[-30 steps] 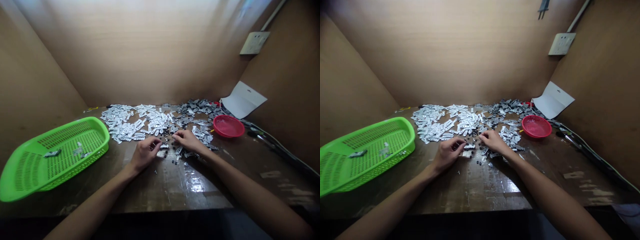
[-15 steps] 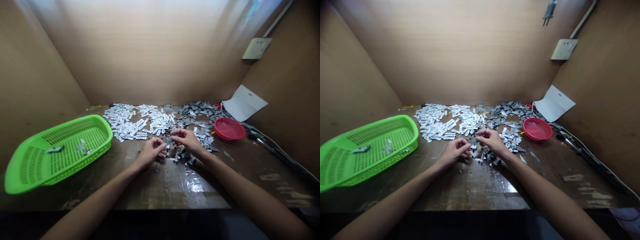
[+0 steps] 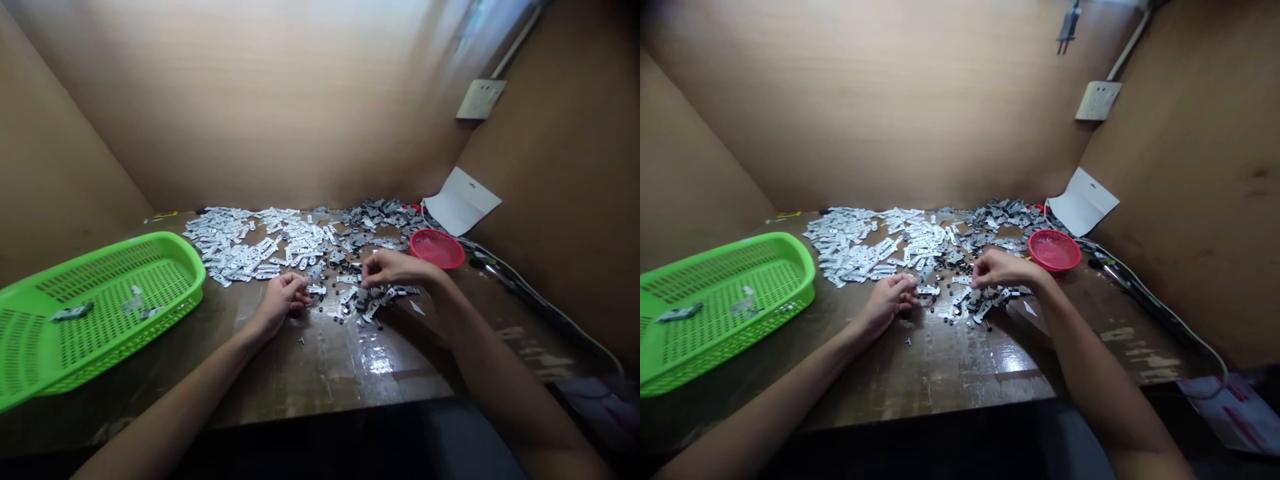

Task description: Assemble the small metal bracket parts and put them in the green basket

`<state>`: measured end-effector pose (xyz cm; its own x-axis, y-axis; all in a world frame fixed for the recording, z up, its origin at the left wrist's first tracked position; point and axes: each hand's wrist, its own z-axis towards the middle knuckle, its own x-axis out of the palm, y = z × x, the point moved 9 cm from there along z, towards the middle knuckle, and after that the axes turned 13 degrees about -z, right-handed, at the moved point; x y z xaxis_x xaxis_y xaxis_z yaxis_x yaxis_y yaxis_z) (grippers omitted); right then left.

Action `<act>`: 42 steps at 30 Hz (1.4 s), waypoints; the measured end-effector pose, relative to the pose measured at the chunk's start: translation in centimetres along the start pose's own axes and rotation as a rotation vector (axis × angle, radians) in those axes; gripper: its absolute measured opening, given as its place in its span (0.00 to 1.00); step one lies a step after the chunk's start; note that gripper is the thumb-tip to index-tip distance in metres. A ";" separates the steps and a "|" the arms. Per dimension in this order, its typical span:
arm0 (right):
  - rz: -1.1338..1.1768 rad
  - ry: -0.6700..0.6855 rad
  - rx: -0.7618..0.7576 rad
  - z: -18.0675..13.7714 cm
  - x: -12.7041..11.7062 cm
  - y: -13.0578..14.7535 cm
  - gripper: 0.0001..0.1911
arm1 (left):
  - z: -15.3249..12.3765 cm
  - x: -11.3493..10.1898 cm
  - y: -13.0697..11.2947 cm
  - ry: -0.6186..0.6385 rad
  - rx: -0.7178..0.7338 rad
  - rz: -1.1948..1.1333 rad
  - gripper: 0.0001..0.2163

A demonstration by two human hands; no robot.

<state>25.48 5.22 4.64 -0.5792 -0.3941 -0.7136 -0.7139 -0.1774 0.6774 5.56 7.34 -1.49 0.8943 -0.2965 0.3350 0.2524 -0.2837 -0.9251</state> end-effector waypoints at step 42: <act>-0.462 -0.656 -0.039 2.4 -2.2 -2.2 0.11 | -0.6 1.0 2.7 0.123 -0.249 0.109 0.13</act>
<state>27.38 8.60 4.31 -0.3503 0.3346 -0.8748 -0.9307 -0.2295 0.2849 6.95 5.69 -3.55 0.8557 -0.4418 0.2696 0.0457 -0.4544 -0.8896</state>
